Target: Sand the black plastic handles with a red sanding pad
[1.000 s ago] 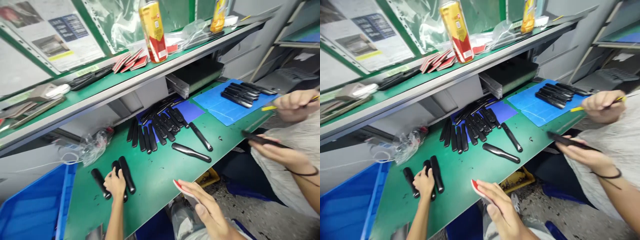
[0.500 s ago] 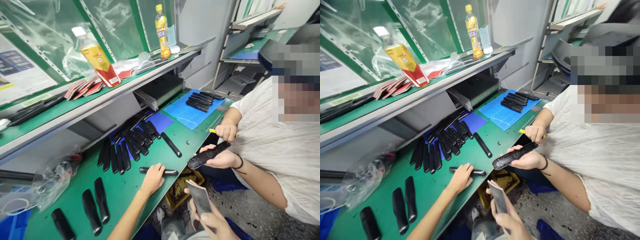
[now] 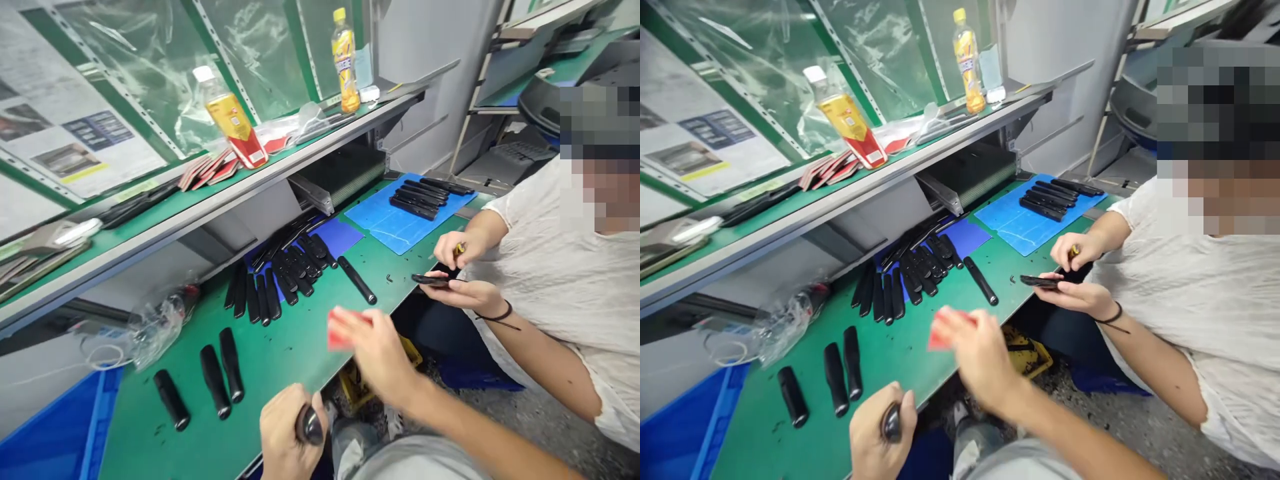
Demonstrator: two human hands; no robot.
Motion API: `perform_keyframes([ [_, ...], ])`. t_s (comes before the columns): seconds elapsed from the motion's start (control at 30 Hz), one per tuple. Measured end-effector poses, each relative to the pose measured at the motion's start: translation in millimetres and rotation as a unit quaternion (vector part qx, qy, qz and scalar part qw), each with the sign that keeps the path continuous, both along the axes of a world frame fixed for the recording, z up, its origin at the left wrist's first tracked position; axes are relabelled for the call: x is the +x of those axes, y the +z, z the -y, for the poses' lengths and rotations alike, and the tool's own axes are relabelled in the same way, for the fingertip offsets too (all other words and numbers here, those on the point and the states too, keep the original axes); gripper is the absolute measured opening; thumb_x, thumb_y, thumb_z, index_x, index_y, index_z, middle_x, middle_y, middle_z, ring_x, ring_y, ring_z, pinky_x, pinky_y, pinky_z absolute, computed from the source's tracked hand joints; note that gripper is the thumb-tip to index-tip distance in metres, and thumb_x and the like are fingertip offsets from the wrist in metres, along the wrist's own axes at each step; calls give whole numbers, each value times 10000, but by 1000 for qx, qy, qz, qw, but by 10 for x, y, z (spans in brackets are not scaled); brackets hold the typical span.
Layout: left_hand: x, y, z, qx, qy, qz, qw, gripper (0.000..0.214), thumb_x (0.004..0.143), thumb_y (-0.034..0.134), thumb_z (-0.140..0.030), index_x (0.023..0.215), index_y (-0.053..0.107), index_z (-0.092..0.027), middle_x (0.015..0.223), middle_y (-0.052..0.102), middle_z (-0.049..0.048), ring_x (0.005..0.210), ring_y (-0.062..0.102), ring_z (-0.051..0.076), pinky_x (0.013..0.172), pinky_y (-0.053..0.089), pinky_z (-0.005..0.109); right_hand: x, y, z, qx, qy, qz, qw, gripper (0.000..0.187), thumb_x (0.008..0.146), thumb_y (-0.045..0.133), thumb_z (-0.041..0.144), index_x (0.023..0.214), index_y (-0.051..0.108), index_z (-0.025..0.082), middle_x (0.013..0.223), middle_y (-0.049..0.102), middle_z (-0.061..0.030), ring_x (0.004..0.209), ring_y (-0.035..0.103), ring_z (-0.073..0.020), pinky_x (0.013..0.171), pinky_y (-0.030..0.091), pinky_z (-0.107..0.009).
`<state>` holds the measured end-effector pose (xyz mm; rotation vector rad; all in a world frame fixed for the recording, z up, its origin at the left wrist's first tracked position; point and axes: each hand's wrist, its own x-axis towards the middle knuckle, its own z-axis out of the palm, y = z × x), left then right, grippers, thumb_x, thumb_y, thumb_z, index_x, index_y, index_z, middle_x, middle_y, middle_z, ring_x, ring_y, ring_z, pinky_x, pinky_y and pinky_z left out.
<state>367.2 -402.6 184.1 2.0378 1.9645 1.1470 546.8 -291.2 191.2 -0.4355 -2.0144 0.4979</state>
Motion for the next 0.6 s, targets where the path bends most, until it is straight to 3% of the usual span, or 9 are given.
perform_keyframes([
  [0.07,-59,135,-15,90,-26,-109,990,287,813,599,-100,648,413,-245,530,397,-45,485,354,141,508,257,327,22,98,-45,-41,-2,9,999,487,1048,274,197,1509,387,302,1383,638,-74,999,662,-195,826,522,-401],
  [0.17,-158,357,-30,177,-58,-244,952,248,819,554,-110,657,423,-245,511,402,-35,484,337,154,516,216,348,58,206,24,-26,60,38,997,397,1025,415,352,1404,516,414,1292,703,34,930,658,-185,781,505,-362],
  [0.27,-234,541,-1,199,-48,-340,918,277,732,676,-125,624,447,-239,491,421,-44,479,337,144,521,222,341,78,251,105,-52,18,74,996,443,1022,356,208,1397,548,344,1260,722,-22,896,619,-207,747,485,-376],
  [0.37,-300,639,44,211,-58,-382,898,245,696,729,-144,633,510,-233,532,505,-28,512,406,148,539,272,329,89,253,149,-45,40,80,995,429,1011,429,246,1390,534,418,1280,710,31,887,622,-202,748,495,-375],
  [0.43,-341,653,64,215,-58,-382,897,250,685,737,-150,624,511,-236,521,504,-32,505,400,143,541,266,326,90,242,163,-40,45,78,995,407,1009,445,247,1352,568,430,1231,735,49,855,622,-194,729,501,-361],
  [0.5,-357,640,72,204,-58,-366,906,269,675,738,-150,612,491,-237,493,467,-43,481,361,136,533,239,330,76,225,174,-67,20,78,995,439,1015,391,173,1369,568,363,1235,736,5,895,625,-201,764,512,-365],
  [0.6,-280,607,66,152,-47,-294,942,256,730,676,-167,622,456,-243,486,442,-42,453,356,140,506,224,325,6,168,194,-57,52,60,995,498,1021,424,214,1472,414,425,1312,692,41,1035,625,-183,867,512,-342],
])
